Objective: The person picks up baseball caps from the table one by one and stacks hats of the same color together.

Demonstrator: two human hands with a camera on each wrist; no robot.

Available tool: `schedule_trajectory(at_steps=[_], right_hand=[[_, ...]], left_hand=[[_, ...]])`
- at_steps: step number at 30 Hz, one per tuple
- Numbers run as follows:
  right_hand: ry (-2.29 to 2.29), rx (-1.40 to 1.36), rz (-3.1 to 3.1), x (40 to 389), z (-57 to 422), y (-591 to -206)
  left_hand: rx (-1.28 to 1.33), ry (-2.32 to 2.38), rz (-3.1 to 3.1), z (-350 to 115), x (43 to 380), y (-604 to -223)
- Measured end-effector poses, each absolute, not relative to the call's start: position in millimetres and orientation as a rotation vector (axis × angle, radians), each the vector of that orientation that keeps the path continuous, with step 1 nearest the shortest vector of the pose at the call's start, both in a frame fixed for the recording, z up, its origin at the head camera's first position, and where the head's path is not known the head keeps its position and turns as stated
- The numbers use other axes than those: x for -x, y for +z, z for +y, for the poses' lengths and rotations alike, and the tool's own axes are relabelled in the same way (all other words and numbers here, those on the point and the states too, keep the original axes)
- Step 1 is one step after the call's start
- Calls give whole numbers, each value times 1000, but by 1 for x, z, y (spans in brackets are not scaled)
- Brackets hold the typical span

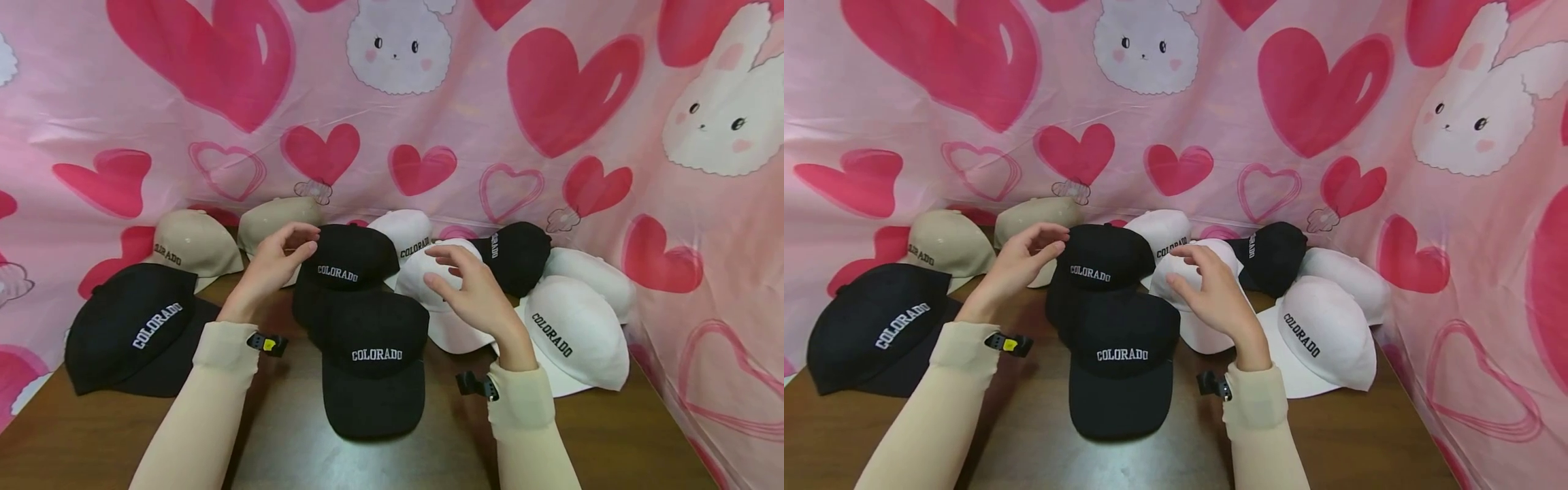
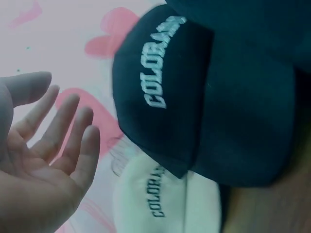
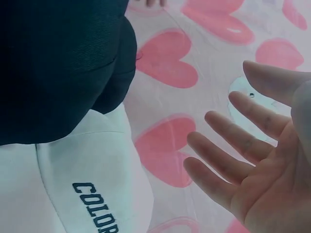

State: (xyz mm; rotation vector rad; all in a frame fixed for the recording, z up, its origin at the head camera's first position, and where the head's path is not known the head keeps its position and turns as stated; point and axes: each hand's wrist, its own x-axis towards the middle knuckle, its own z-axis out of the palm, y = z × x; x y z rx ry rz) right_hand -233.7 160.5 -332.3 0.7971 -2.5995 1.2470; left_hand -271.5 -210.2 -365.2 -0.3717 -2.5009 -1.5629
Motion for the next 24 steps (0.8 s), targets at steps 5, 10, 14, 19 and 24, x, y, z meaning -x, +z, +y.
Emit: schedule_trajectory(at_steps=[5,10,14,19,24], right_hand=[[1262,-793,-2580,232,161,-331],[1239,-798,-2576,233,163,-332],[1226,-824,-2579,233,161,-332],[1208,-870,-2597,233,157,-333],[1199,-888,-2623,232,154,-332]], left_hand=[[292,-1608,-2529,-216,281,-382],[280,-1554,-2563,-216,299,-386],[313,-1473,-2594,-217,317,-381],[322,-1423,-2685,-217,334,-377],[318,-1405,-2767,-215,345,-381]])
